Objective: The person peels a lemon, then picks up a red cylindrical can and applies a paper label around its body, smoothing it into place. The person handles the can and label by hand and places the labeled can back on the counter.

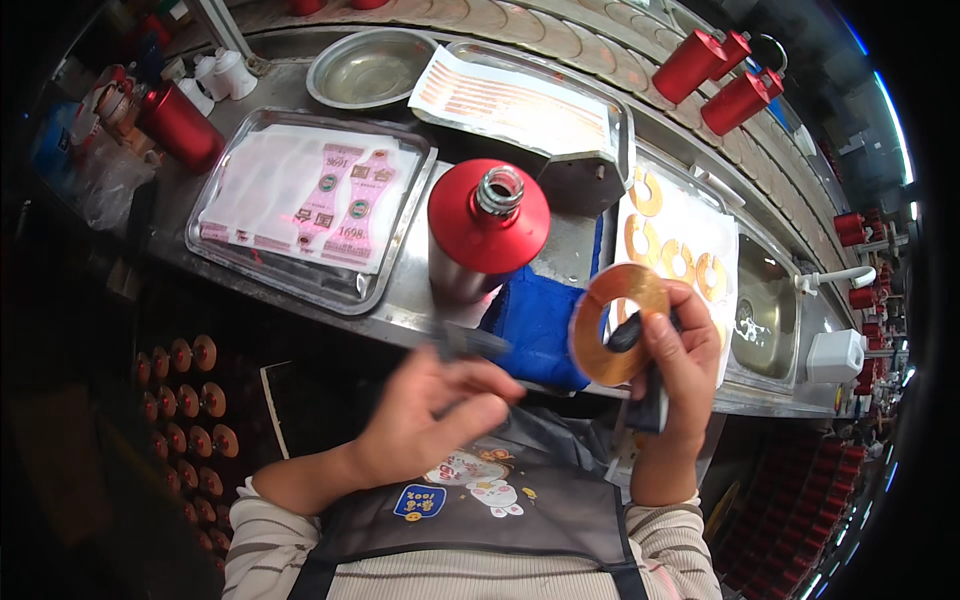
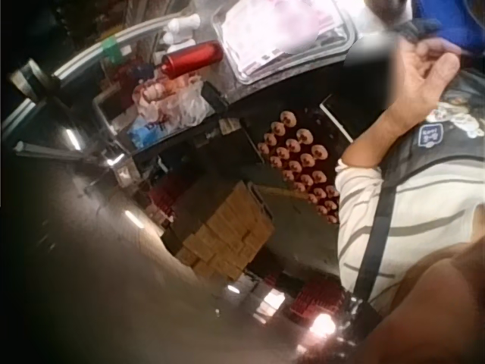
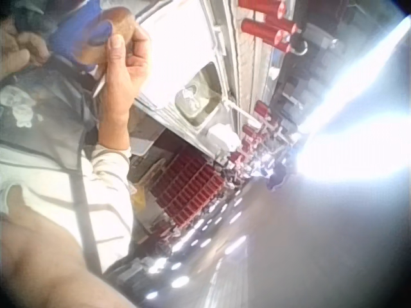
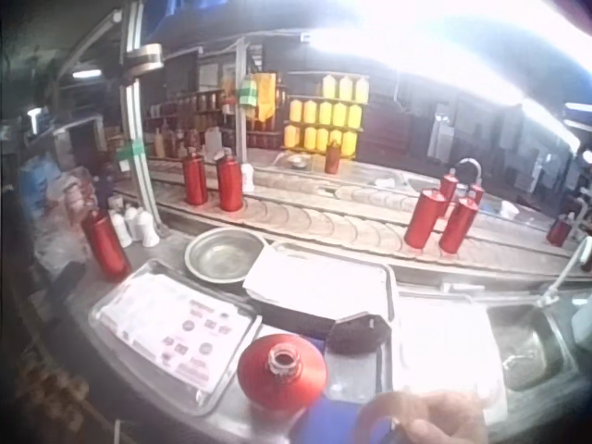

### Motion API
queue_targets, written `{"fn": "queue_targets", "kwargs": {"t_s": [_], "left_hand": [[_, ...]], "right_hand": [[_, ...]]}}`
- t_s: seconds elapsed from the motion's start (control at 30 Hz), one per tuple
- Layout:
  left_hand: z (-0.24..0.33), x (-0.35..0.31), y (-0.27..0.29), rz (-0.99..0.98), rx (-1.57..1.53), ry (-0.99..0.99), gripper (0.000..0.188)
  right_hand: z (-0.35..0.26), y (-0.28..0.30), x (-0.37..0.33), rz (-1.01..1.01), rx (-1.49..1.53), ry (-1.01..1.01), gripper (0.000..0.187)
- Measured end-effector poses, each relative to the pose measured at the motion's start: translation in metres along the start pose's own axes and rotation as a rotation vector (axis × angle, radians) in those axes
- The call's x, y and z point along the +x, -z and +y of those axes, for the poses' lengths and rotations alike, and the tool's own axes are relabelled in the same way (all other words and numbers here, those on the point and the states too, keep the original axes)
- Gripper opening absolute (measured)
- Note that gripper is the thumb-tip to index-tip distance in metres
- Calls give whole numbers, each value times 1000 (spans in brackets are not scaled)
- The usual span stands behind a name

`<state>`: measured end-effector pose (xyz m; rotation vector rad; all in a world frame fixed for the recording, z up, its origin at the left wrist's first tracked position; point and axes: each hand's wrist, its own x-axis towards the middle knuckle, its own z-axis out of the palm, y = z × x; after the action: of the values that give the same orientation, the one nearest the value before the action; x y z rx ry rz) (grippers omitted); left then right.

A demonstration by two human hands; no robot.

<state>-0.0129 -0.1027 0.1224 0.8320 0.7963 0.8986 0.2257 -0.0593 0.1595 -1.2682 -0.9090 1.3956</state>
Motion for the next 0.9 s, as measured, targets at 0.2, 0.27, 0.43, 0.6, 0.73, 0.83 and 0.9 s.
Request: {"fn": "queue_targets", "kwargs": {"t_s": [0.2, 0.27, 0.43, 0.6, 0.73, 0.83, 0.9], "left_hand": [[3, 18, -7, 103, -596, 28, 39], [7, 19, -5, 180, -364, -115, 34], [9, 23, -3, 304, -90, -444, 30], [18, 43, 5, 451, 68, -605, 30], [22, 63, 15, 498, 174, -679, 30], [13, 75, 28, 541, 279, -718, 32], [14, 78, 32, 536, 262, -723, 39]], "right_hand": [[18, -34, -28, -101, 29, -95, 35], [26, -33, -28, -117, 57, -3, 32], [35, -44, -10, -100, 93, 210, 24], [43, -54, 25, -122, 19, 650, 37], [40, -67, 53, -99, -80, 690, 32], [39, -72, 66, -107, -25, 510, 29], [37, -75, 74, -111, 0, 384, 26]]}}
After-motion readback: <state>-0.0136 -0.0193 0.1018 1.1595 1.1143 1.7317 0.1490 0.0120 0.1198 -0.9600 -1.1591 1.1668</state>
